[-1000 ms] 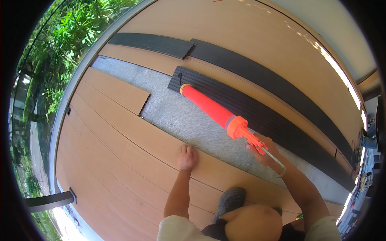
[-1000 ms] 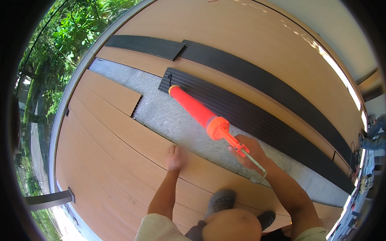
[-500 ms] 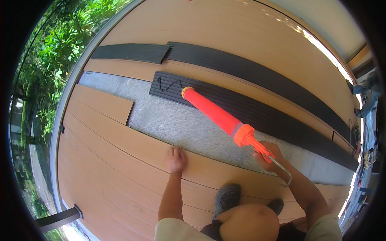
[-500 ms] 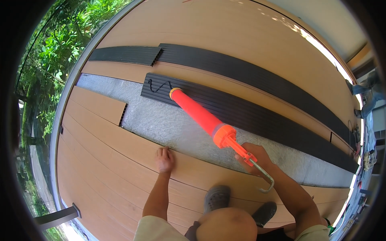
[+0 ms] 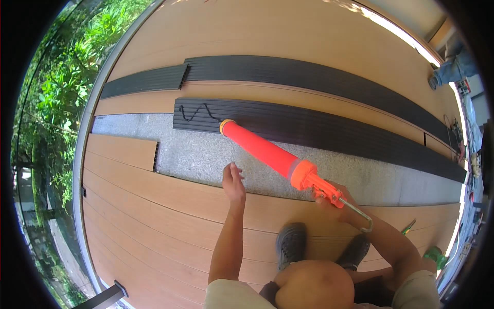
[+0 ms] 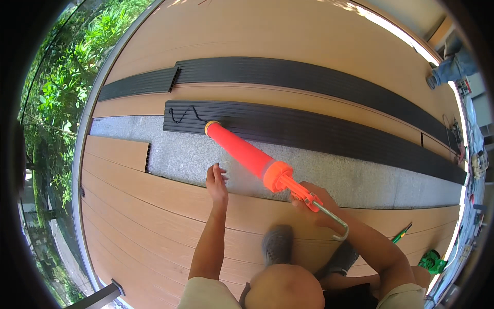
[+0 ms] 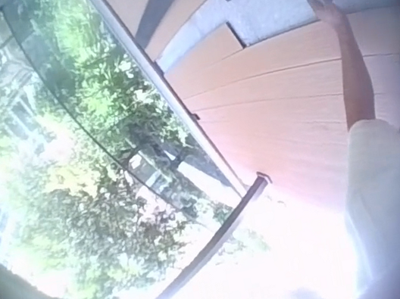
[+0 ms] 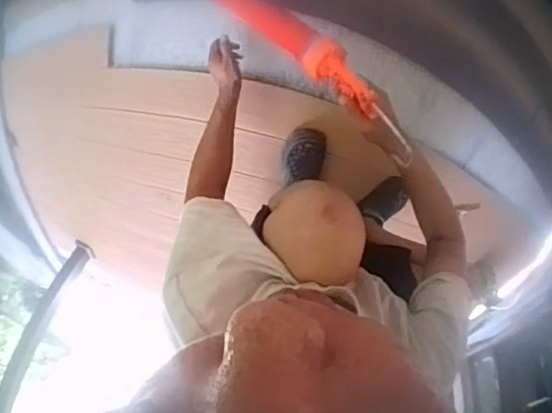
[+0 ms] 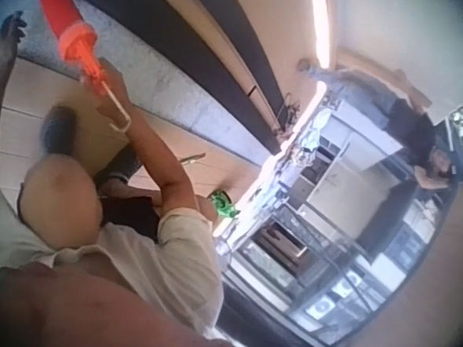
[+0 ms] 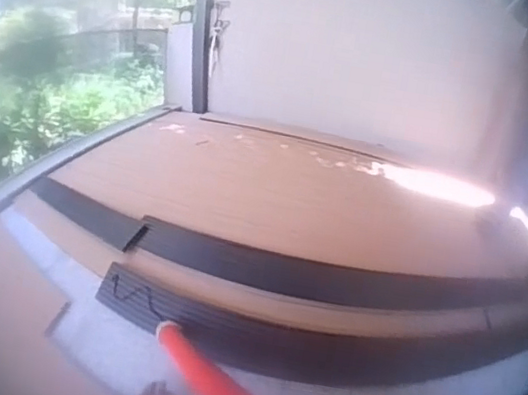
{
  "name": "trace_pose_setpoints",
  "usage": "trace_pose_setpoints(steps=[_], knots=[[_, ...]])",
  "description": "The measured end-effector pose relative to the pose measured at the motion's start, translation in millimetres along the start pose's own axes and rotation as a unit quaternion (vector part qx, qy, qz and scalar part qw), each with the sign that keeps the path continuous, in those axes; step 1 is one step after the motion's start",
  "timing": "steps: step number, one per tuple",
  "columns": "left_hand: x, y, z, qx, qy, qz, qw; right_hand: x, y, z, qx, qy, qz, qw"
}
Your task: The person applies adhesive to a strip of decking using a caulking gun and then presses the strip into place on the floor. The person later picks up small white pieces from a piece of cardboard.
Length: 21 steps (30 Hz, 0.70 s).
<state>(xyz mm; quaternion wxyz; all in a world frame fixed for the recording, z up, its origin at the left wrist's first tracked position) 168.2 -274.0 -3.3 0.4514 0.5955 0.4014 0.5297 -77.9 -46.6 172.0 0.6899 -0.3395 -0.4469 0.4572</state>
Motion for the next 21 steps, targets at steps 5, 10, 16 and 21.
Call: trace_pose_setpoints(steps=[5, 10, 16, 21], knots=[[-25, 48, -134, 0.390, -0.101, 0.206, 0.892, 12, 0, 13, 0.038, 0.031, 0.050, 0.998], [-33, 40, -176, 0.412, -0.169, 0.220, 0.868, 24, 16, 26, 0.089, 0.077, 0.032, 0.993], [36, 15, -200, 0.371, -0.154, 0.252, 0.880, 90, 76, 43, 0.086, 0.041, -0.056, 0.994], [57, 14, -235, 0.317, -0.167, 0.250, 0.899, 121, 67, 74, 0.149, 0.127, -0.082, 0.977]])
Point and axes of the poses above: each hand's wrist, its own x-axis away from the middle knuckle, its own z-axis out of the back of the hand, y = z × x, the point moved 8 cm from there along -x, towards the middle knuckle, and after that the axes turned 12 degrees about x, right-handed, at the moved point
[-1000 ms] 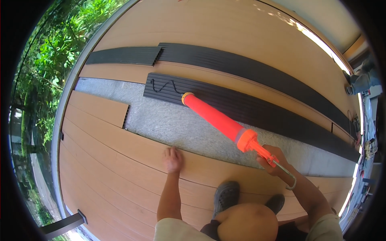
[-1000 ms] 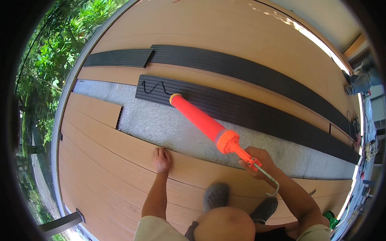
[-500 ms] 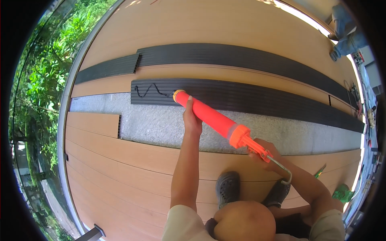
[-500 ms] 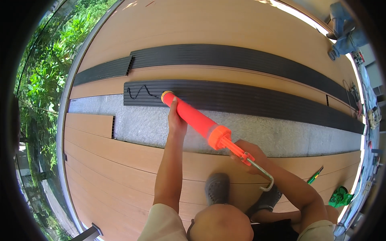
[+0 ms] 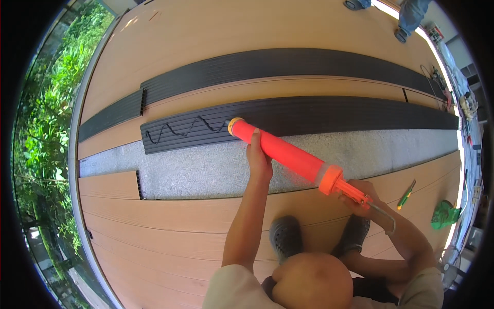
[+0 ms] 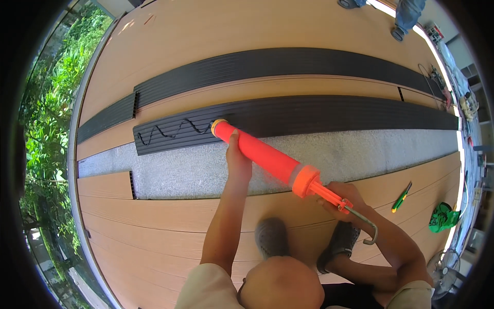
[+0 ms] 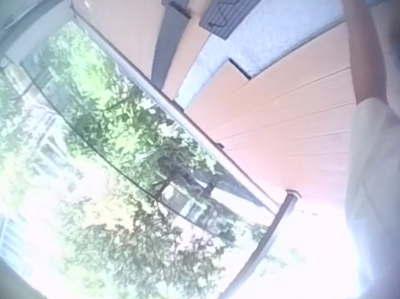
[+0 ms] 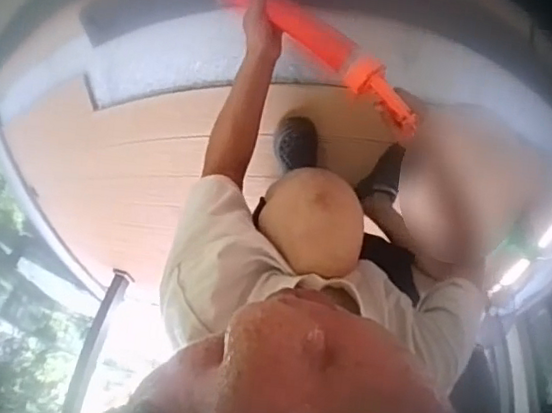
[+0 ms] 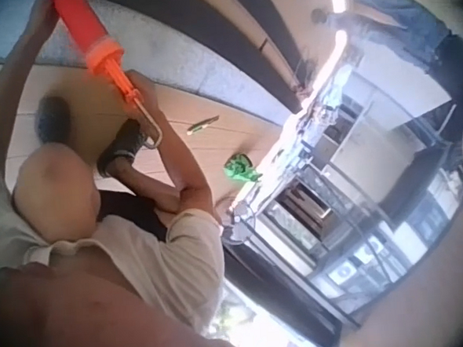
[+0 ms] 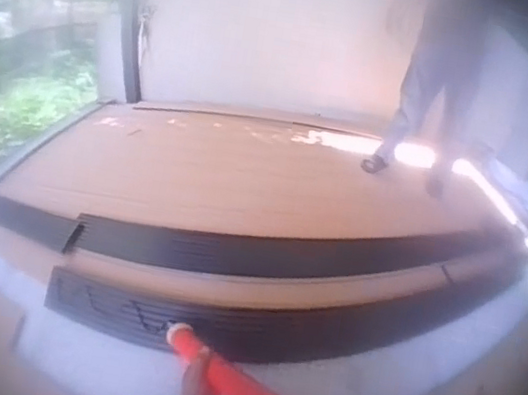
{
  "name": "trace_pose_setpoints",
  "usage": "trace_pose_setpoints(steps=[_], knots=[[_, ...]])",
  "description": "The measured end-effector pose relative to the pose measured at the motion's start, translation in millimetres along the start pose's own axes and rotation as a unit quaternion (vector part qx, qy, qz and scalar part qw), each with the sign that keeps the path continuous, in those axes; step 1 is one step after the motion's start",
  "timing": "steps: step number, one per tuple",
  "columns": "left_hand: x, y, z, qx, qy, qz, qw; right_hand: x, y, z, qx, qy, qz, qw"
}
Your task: The person applies adhesive to a strip of decking using a caulking gun and then presses the strip into place on the floor. The person later picks up small white pieces from a piece of cardboard.
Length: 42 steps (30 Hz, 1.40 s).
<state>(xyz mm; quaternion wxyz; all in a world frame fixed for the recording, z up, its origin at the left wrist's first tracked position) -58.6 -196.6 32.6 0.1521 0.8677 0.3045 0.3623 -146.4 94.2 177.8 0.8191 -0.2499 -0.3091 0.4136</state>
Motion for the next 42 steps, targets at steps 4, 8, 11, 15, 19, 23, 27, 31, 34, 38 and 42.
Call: trace_pose_setpoints(steps=[4, 8, 11, 15, 19, 23, 27, 31, 34, 38, 42], knots=[[-9, -29, -41, 0.022, -0.055, 0.035, 0.998, 16, 13, 17, -0.030, 0.069, -0.022, 0.997], [29, -84, -44, -0.025, -0.034, 0.079, 0.996, 74, 52, 21, 0.078, 0.066, -0.025, 0.994], [36, -117, -65, -0.059, -0.050, 0.101, 0.992, 106, 71, 35, -0.007, 0.107, -0.068, 0.992], [27, -147, -123, -0.071, -0.081, 0.103, 0.989, 122, 100, 48, -0.034, 0.174, -0.110, 0.978], [34, -190, -125, -0.126, -0.089, 0.154, 0.976, 160, 124, 32, -0.205, 0.186, -0.197, 0.940], [74, -237, -120, -0.148, -0.061, 0.179, 0.971, 216, 132, 28, -0.265, 0.170, -0.257, 0.914], [73, -277, -169, -0.156, -0.124, 0.198, 0.960, 230, 142, 63, -0.277, 0.236, -0.271, 0.891], [55, -308, -204, -0.160, -0.130, 0.234, 0.950, 209, 136, 91, -0.341, 0.255, -0.271, 0.864], [61, -325, -217, -0.157, -0.086, 0.264, 0.948, 200, 111, 126, -0.377, 0.276, -0.200, 0.861], [61, -331, -229, -0.164, -0.100, 0.274, 0.942, 192, 103, 148, -0.395, 0.241, -0.196, 0.865], [52, -339, -248, -0.135, -0.128, 0.286, 0.940, 189, 125, 161, -0.400, 0.243, -0.179, 0.865]])
Point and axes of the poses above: each hand's wrist, its own x-axis away from the middle knuckle, its own z-axis out of the back of the hand, y = z × x, the point moved 8 cm from there along -x, towards the middle knuckle, and after that the axes turned 12 degrees about x, right-handed, at the moved point
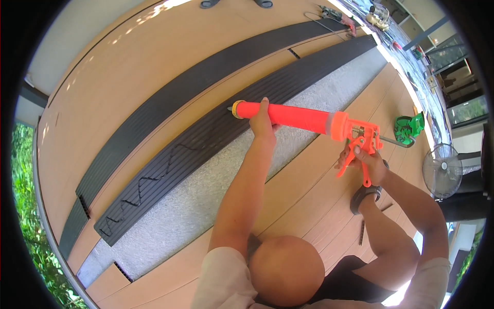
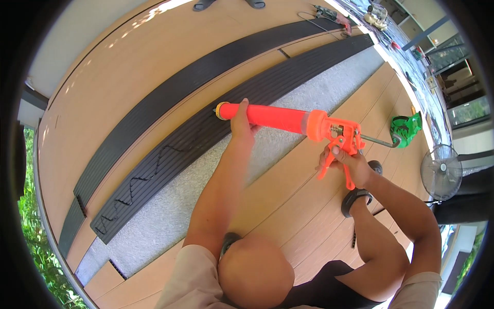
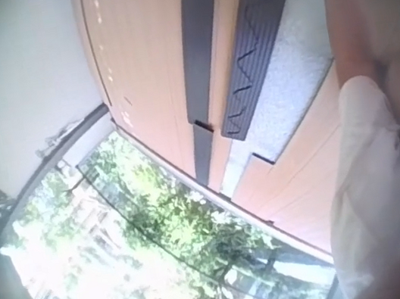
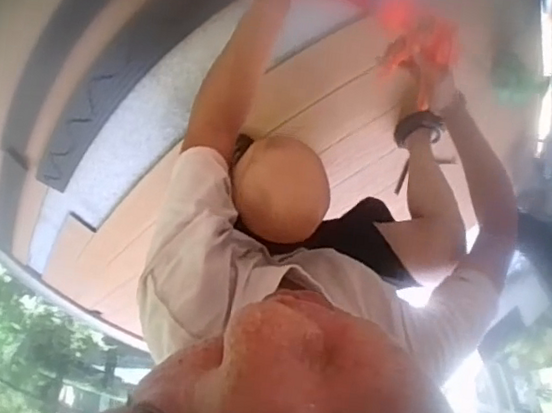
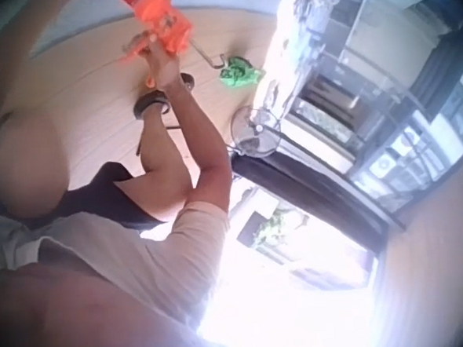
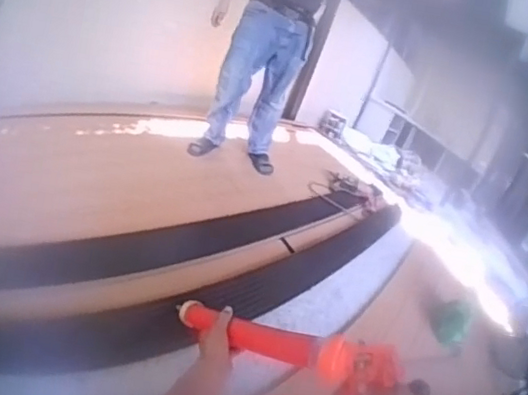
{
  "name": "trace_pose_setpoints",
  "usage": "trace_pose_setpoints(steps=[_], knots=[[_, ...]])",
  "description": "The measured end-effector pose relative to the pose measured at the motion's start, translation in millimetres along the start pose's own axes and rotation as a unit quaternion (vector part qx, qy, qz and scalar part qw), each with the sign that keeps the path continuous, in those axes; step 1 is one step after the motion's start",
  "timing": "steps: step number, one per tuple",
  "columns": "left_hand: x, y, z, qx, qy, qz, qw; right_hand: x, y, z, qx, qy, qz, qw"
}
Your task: The person applies adhesive to a strip of decking using a caulking gun and then presses the strip into place on the floor. The person later picks up small white pieces from a piece of cardboard.
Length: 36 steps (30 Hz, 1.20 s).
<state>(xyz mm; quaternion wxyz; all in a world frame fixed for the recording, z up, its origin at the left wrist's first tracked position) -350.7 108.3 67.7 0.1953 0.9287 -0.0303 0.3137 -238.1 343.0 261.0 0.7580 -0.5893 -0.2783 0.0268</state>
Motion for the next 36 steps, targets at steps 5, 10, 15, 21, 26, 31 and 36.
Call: trace_pose_setpoints(steps=[5, 10, 15, 21, 26, 31, 36], knots=[[14, -64, 11, -0.062, -0.003, 0.034, 0.997, 29, 58, 53, -0.052, -0.014, -0.074, 0.996], [-18, -88, -28, -0.112, 0.014, 0.016, 0.994, 12, 81, 104, -0.067, 0.047, -0.066, 0.995], [-70, -118, -74, -0.236, -0.037, 0.048, 0.970, -20, 107, 170, -0.065, 0.055, -0.054, 0.995], [-78, -194, -108, -0.328, 0.024, 0.068, 0.942, -5, 144, 256, -0.103, 0.047, -0.085, 0.990], [-147, -216, -180, -0.298, -0.023, 0.012, 0.954, -67, 157, 330, -0.134, 0.075, -0.085, 0.984], [-142, -295, -188, -0.290, 0.058, -0.033, 0.955, -35, 202, 399, -0.116, 0.088, -0.102, 0.984], [-176, -332, -245, -0.303, 0.029, -0.035, 0.952, -49, 217, 446, -0.154, 0.098, -0.103, 0.978]])
Point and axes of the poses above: each hand's wrist, its own x-axis away from the middle knuckle, its own z-axis out of the back of the hand, y = z × x, the point moved 8 cm from there along -x, towards the middle knuckle, and after that the axes turned 12 degrees about x, right-handed, at the moved point
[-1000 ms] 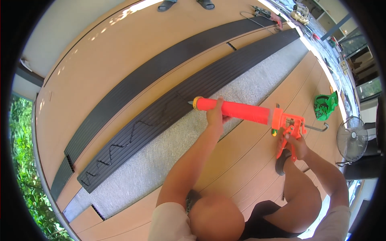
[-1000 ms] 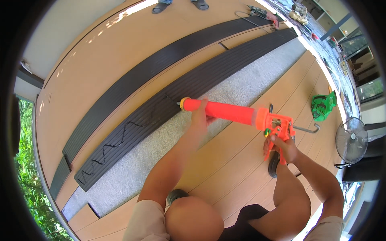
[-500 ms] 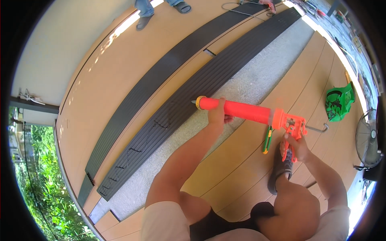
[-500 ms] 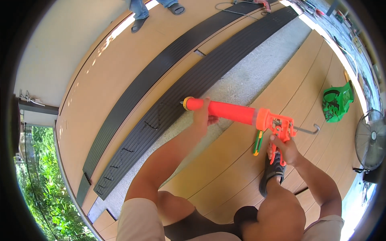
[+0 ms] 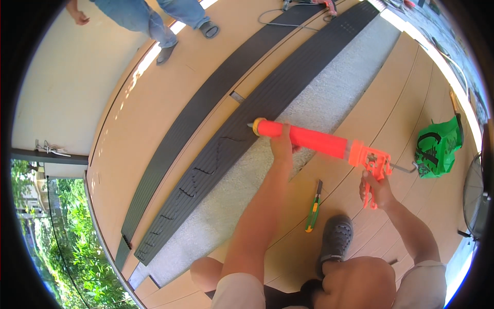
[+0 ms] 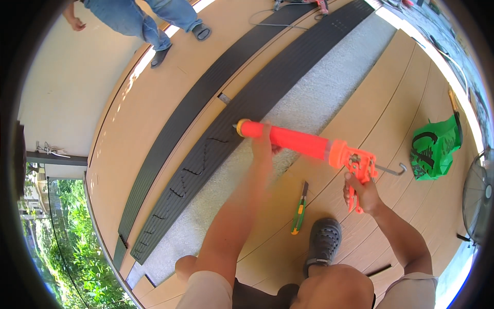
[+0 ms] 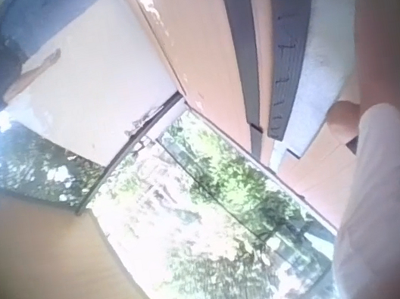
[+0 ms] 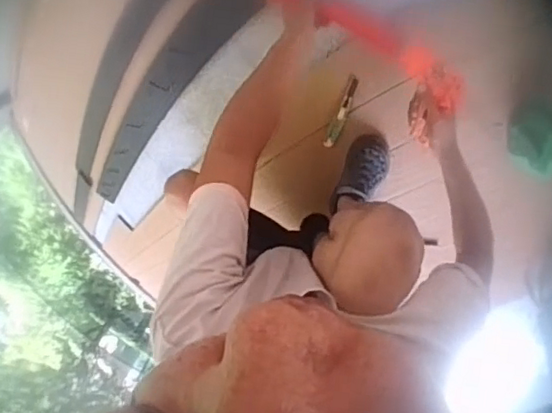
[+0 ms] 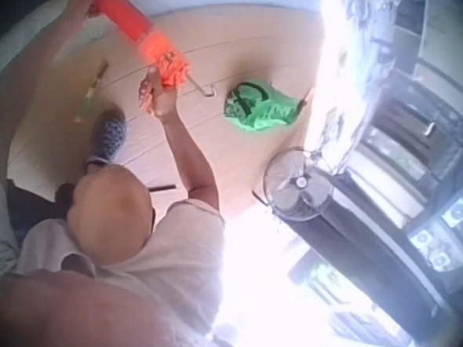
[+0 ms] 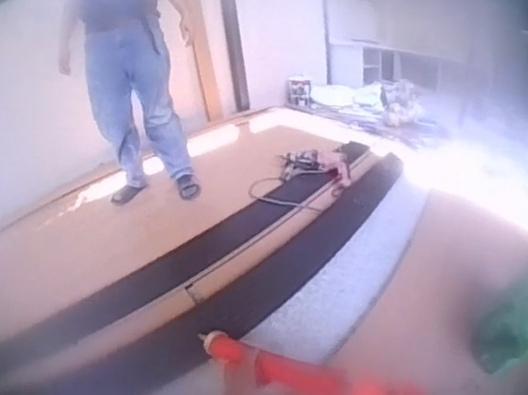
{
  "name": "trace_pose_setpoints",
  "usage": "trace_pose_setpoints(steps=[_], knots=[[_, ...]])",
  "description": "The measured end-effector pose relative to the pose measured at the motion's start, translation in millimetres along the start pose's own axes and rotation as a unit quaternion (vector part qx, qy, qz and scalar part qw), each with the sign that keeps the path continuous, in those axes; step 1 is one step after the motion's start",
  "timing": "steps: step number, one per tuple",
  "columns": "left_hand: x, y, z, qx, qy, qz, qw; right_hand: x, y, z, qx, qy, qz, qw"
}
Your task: The person applies adhesive to a strip of decking using a caulking gun and then presses the strip into place on the floor. The person later picks up small white pieces from a piece of cardboard.
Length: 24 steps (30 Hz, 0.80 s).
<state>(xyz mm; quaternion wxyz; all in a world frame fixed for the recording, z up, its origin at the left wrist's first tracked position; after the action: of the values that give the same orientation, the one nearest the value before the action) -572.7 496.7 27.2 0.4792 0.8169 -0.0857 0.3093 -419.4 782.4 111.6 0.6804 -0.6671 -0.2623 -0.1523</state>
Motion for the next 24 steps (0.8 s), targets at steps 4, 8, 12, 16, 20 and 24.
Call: trace_pose_setpoints(steps=[4, 8, 12, 16, 20, 24], knots=[[-52, 22, -32, -0.026, -0.006, 0.015, 1.000, -48, -13, 14, -0.023, 0.028, 0.002, 0.999], [-36, -17, -73, 0.011, -0.047, 0.001, 0.999, -29, 14, 63, -0.022, 0.044, -0.024, 0.998], [-24, -43, -107, -0.014, -0.004, 0.020, 1.000, -14, 33, 101, -0.034, 0.082, -0.033, 0.996], [-74, -23, -150, 0.002, -0.041, -0.044, 0.998, -55, 15, 107, -0.060, 0.111, 0.002, 0.992], [-99, -11, -181, -0.066, -0.048, -0.022, 0.996, -76, 3, 114, -0.095, 0.135, 0.008, 0.986], [-90, -15, -185, -0.013, -0.033, -0.008, 0.999, -62, -16, 116, -0.074, 0.105, 0.092, 0.987]])
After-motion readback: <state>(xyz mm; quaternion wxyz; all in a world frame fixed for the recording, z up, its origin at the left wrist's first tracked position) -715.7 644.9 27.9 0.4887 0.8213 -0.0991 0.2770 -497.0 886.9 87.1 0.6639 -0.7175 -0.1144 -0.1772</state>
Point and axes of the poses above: each hand's wrist, its own x-axis away from the middle knuckle, its own z-axis out of the back of the hand, y = z × x, the point moved 8 cm from there along -x, towards the middle knuckle, and after that the axes turned 12 degrees about x, right-handed, at the moved point
